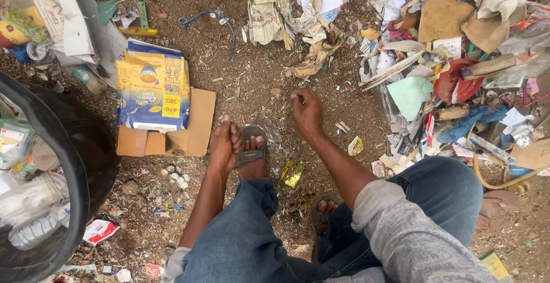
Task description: The person sorts through a large pile of mixed waste on the ground, picking up various items such as plastic bottles, cardboard boxes, and paper packaging. They place selected items into a black bucket and a blue tub while discarding others back onto the pile.
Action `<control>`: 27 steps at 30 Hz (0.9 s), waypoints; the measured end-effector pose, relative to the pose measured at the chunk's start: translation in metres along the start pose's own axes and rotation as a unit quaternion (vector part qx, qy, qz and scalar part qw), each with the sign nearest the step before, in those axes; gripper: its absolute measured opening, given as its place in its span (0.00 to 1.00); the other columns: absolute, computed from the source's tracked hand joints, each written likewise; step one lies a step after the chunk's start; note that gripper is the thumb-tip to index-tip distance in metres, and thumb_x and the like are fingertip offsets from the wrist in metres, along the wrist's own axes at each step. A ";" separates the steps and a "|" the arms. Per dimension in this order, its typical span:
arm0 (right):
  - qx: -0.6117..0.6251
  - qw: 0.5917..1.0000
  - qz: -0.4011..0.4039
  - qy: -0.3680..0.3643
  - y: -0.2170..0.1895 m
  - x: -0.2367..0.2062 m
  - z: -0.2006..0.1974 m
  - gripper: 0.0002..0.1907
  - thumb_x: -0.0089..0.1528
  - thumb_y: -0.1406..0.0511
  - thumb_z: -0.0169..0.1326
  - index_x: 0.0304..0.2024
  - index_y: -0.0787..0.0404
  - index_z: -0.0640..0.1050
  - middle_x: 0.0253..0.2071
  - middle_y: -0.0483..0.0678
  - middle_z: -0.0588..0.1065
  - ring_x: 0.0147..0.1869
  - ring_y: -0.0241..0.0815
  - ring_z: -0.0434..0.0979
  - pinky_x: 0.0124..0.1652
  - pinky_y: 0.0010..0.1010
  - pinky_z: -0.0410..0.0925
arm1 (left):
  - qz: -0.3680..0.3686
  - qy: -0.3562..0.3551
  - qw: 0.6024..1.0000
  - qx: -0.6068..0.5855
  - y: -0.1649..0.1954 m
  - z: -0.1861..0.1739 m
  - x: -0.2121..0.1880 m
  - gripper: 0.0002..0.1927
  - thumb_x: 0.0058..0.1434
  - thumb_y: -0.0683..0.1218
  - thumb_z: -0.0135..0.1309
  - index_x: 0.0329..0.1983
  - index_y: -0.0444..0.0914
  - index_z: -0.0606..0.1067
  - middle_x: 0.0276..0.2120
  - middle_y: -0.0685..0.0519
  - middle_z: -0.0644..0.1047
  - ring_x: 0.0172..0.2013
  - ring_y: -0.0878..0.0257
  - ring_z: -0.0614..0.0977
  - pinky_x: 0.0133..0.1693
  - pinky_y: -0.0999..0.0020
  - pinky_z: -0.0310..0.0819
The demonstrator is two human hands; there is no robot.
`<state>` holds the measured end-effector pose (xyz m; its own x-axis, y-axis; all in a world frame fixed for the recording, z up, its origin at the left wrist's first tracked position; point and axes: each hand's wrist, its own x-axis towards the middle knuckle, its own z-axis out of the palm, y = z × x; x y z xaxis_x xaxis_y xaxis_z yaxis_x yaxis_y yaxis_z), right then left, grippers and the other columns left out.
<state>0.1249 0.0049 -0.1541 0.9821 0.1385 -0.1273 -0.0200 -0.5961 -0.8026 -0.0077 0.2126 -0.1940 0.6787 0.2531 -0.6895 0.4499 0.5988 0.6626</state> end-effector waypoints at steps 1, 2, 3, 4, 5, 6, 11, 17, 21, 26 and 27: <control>-0.012 0.995 0.101 -0.006 0.011 0.012 -0.012 0.08 0.68 0.67 0.50 0.46 0.59 0.80 0.50 0.50 0.77 0.45 0.45 0.78 0.47 0.43 0.77 | 0.053 0.026 0.997 0.041 -0.001 -0.020 -0.003 0.15 0.75 0.49 0.45 0.35 0.36 0.70 0.21 0.57 0.68 0.18 0.69 0.64 0.18 0.73 0.56; -0.023 0.979 0.202 -0.014 0.024 0.024 -0.024 0.11 0.67 0.68 0.46 0.48 0.58 0.78 0.56 0.50 0.74 0.44 0.48 0.78 0.44 0.45 0.80 | 0.104 0.056 0.989 0.094 -0.003 -0.041 -0.010 0.16 0.76 0.49 0.46 0.33 0.36 0.69 0.19 0.57 0.66 0.16 0.70 0.61 0.16 0.73 0.52; -0.071 0.993 0.099 -0.002 0.035 0.036 -0.035 0.14 0.66 0.70 0.46 0.52 0.61 0.77 0.59 0.56 0.72 0.50 0.51 0.76 0.50 0.47 0.76 | 0.161 0.112 0.966 0.168 -0.006 -0.065 -0.020 0.08 0.72 0.44 0.45 0.39 0.36 0.72 0.23 0.59 0.68 0.20 0.72 0.64 0.20 0.74 0.55; -0.116 0.993 -0.003 0.007 0.045 0.044 -0.042 0.18 0.66 0.73 0.46 0.57 0.64 0.76 0.62 0.61 0.70 0.56 0.55 0.75 0.56 0.49 0.72 | 0.237 0.123 0.936 0.228 -0.009 -0.090 -0.032 0.09 0.73 0.41 0.41 0.43 0.35 0.73 0.25 0.57 0.69 0.24 0.72 0.67 0.25 0.74 0.62; -0.195 0.979 -0.064 -0.012 0.052 0.051 -0.044 0.21 0.64 0.74 0.46 0.59 0.62 0.76 0.64 0.59 0.70 0.58 0.58 0.75 0.56 0.49 0.72 | 0.191 0.188 0.918 0.292 -0.014 -0.113 -0.046 0.11 0.69 0.38 0.39 0.46 0.34 0.73 0.30 0.53 0.72 0.26 0.67 0.69 0.27 0.72 0.65; -0.271 0.954 -0.126 -0.028 0.056 0.060 -0.047 0.24 0.62 0.75 0.46 0.60 0.60 0.76 0.65 0.57 0.70 0.60 0.60 0.74 0.55 0.50 0.71 | 0.147 0.250 0.890 0.353 -0.018 -0.133 -0.057 0.15 0.64 0.34 0.36 0.49 0.32 0.73 0.35 0.49 0.74 0.28 0.63 0.71 0.28 0.70 0.68; -0.285 0.953 -0.069 -0.081 0.059 0.062 -0.048 0.21 0.65 0.75 0.45 0.58 0.57 0.75 0.63 0.56 0.68 0.53 0.53 0.76 0.47 0.40 0.77 | 0.126 0.333 0.734 0.578 -0.046 -0.176 -0.095 0.25 0.59 0.37 0.51 0.61 0.29 0.70 0.67 0.28 0.56 0.67 0.34 0.58 0.64 0.37 0.56; -0.103 0.990 0.093 -0.008 0.064 0.053 -0.047 0.12 0.64 0.69 0.52 0.50 0.65 0.77 0.50 0.58 0.67 0.41 0.42 0.73 0.36 0.30 0.76 | 0.260 0.326 0.761 0.496 -0.035 -0.116 -0.083 0.31 0.60 0.38 0.49 0.68 0.32 0.63 0.73 0.32 0.52 0.73 0.38 0.57 0.71 0.38 0.55; -0.078 0.995 -0.055 0.025 0.063 0.052 -0.028 0.13 0.61 0.70 0.56 0.48 0.63 0.80 0.46 0.54 0.71 0.46 0.42 0.75 0.43 0.33 0.75 | 0.279 0.251 0.800 0.468 -0.006 -0.056 -0.066 0.29 0.60 0.37 0.49 0.67 0.33 0.65 0.73 0.36 0.53 0.72 0.39 0.57 0.64 0.41 0.60; 0.116 0.971 0.137 -0.156 0.030 0.065 -0.012 0.14 0.67 0.65 0.51 0.52 0.63 0.77 0.35 0.49 0.77 0.31 0.37 0.77 0.32 0.31 0.74 | 0.377 0.127 0.787 0.472 0.008 -0.007 -0.040 0.25 0.61 0.39 0.52 0.63 0.35 0.67 0.68 0.36 0.64 0.69 0.40 0.64 0.68 0.46 0.56; 0.148 0.954 0.169 -0.198 0.018 0.077 -0.012 0.14 0.69 0.63 0.48 0.51 0.63 0.77 0.34 0.49 0.79 0.29 0.37 0.78 0.32 0.30 0.77 | 0.388 0.119 0.780 0.476 0.008 -0.002 -0.035 0.25 0.60 0.40 0.53 0.62 0.36 0.69 0.66 0.36 0.66 0.68 0.40 0.65 0.67 0.45 0.54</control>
<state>0.2020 -0.0049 -0.1715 0.7633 0.3014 -0.5714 -0.4325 -0.4186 -0.7986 -0.0290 0.2104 -0.1650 0.8849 0.4608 0.0680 0.2616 -0.6125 0.7459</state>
